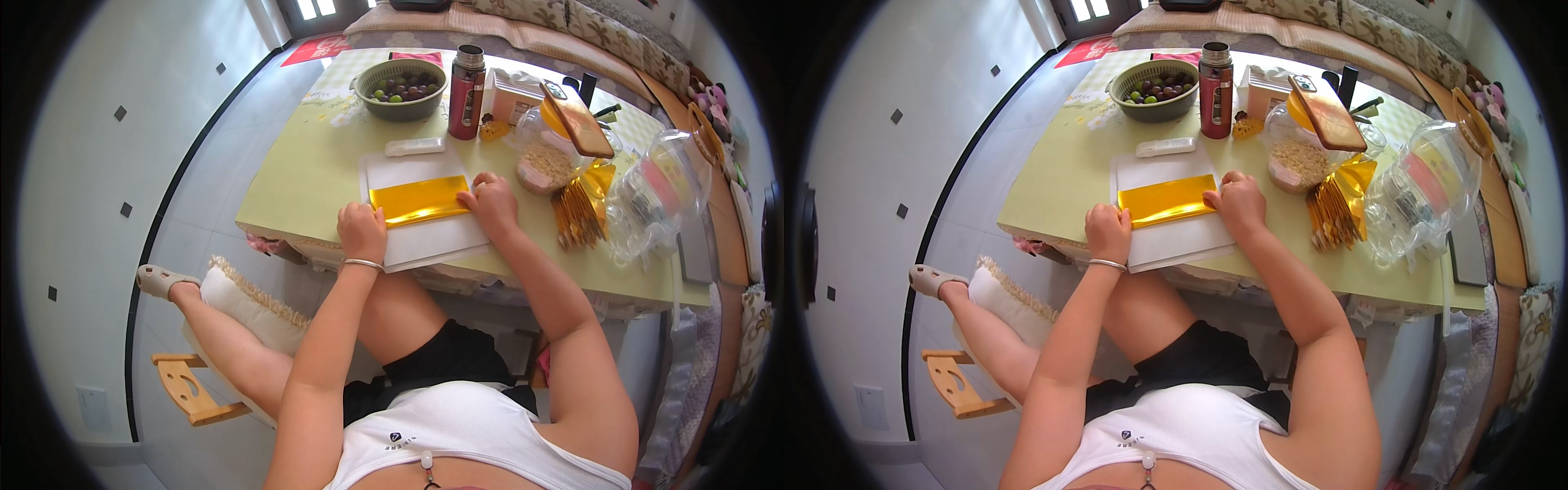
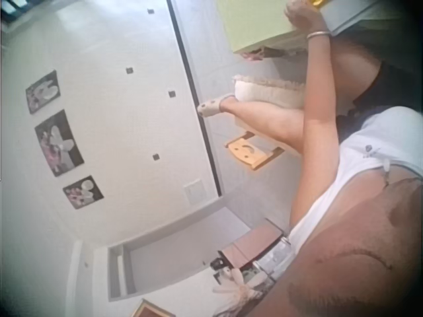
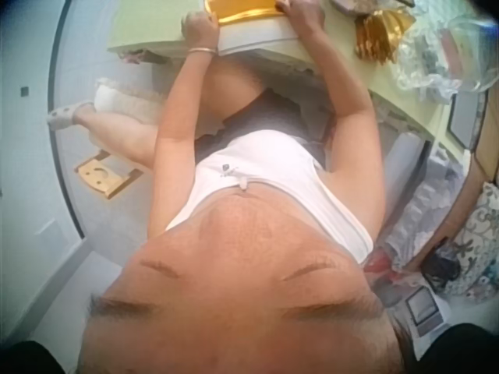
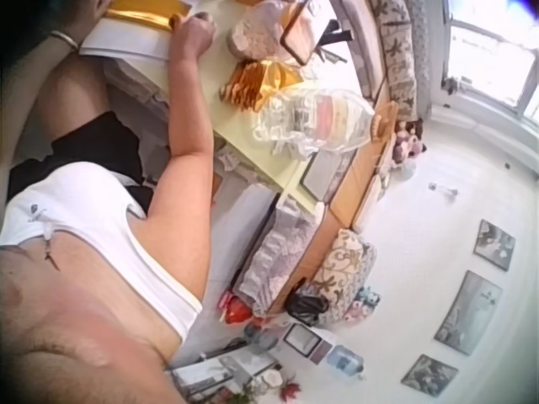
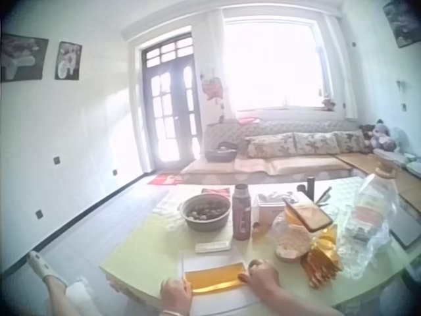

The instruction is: The person sits at a table and folds a yellow sheet of paper into a triangular shape using a white paper as a guide. They repeat this folding process multiple times, stacking the finished yellow triangles on the table.

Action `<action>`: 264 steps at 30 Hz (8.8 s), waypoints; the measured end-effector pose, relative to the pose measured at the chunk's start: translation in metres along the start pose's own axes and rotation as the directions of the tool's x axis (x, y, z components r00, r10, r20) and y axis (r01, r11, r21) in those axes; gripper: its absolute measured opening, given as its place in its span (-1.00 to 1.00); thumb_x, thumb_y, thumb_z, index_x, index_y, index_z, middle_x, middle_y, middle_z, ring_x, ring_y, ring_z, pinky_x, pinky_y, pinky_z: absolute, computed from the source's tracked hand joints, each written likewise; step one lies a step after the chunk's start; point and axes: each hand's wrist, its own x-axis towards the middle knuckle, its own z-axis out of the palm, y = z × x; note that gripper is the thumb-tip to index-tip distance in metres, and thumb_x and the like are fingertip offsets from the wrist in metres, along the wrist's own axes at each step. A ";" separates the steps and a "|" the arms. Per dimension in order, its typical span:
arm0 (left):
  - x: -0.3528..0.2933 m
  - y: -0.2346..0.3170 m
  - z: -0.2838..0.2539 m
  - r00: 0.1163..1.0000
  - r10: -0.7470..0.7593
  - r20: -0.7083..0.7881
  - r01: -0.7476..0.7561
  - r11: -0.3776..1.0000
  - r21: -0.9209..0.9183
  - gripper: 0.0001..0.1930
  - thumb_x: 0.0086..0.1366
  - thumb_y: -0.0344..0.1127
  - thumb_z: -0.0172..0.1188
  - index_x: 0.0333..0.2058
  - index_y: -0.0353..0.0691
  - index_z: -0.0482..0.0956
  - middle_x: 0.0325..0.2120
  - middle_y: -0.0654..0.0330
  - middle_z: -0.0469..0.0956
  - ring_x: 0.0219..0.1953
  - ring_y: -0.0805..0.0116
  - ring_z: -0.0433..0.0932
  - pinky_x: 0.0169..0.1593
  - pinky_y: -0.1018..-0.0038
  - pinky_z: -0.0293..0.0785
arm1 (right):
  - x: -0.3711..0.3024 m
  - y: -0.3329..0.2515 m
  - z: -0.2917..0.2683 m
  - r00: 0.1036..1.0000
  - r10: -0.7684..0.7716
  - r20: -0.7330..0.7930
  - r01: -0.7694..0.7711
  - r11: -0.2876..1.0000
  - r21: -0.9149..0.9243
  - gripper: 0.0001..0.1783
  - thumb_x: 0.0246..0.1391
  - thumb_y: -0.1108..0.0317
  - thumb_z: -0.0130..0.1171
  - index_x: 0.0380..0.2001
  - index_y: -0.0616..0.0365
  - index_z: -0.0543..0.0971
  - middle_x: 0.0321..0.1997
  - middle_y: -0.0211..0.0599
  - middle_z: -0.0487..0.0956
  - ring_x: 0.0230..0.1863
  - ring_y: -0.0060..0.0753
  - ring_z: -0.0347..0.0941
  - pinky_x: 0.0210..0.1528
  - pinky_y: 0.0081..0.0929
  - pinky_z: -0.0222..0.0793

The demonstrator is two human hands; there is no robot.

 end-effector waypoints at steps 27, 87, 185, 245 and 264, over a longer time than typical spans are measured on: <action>-0.008 0.014 -0.046 0.738 0.551 0.389 -0.550 0.825 -0.125 -0.19 0.14 0.35 0.20 0.29 0.07 0.40 0.29 -0.37 0.17 0.35 -0.26 0.16 0.40 0.08 0.05 | -0.024 -0.037 -0.021 0.747 -0.662 0.061 0.664 0.742 -0.093 -0.41 -0.03 0.15 0.36 0.06 0.19 0.53 0.28 -0.14 0.46 0.36 -0.11 0.30 0.42 -0.16 0.11; 0.024 -0.019 0.007 0.946 -0.257 0.196 0.314 0.593 -0.741 -0.80 -0.01 -0.68 0.04 -0.54 -0.26 0.59 -0.66 0.21 0.53 -0.66 0.43 0.49 -0.59 0.46 0.44 | 0.008 -0.011 0.004 0.891 0.149 0.428 -0.449 0.425 0.786 -0.35 0.17 0.38 0.14 0.29 0.34 0.24 -0.48 -0.22 0.60 -0.61 -0.53 0.46 -0.60 -0.62 0.33; -0.005 -0.044 -0.062 0.798 0.435 0.418 -0.482 0.876 0.010 -0.36 0.18 -0.45 0.12 0.20 0.40 0.49 0.49 0.11 -0.12 0.53 0.05 -0.24 0.44 -0.17 -0.37 | -0.074 -0.049 -0.024 0.835 -0.404 0.373 0.439 0.898 -0.010 0.07 -0.02 -0.22 0.31 0.43 0.11 0.16 0.53 -0.03 0.08 0.56 0.06 -0.12 0.53 0.00 -0.22; 0.006 0.056 -0.062 0.712 0.502 0.490 -0.503 0.852 -0.142 -0.59 0.21 -0.27 0.22 0.01 -0.33 0.56 0.05 -0.08 0.51 0.16 -0.05 0.42 0.16 0.07 0.34 | -0.089 -0.034 -0.055 0.767 -0.615 0.180 0.633 0.772 -0.061 -0.33 -0.16 0.14 0.42 0.05 0.16 0.51 0.00 -0.18 0.45 0.07 -0.15 0.39 0.28 -0.15 0.23; -0.088 0.046 -0.072 0.845 0.526 0.092 -0.533 0.843 0.074 -0.51 0.14 -0.33 0.11 0.05 -0.48 0.48 0.03 -0.27 0.52 0.10 -0.16 0.53 0.24 0.02 0.35 | -0.092 -0.060 -0.059 0.747 -0.654 0.116 0.664 0.740 -0.106 -0.80 -0.11 0.38 0.15 -0.34 0.16 0.57 -0.46 -0.37 0.49 -0.37 -0.26 0.45 -0.26 -0.33 0.33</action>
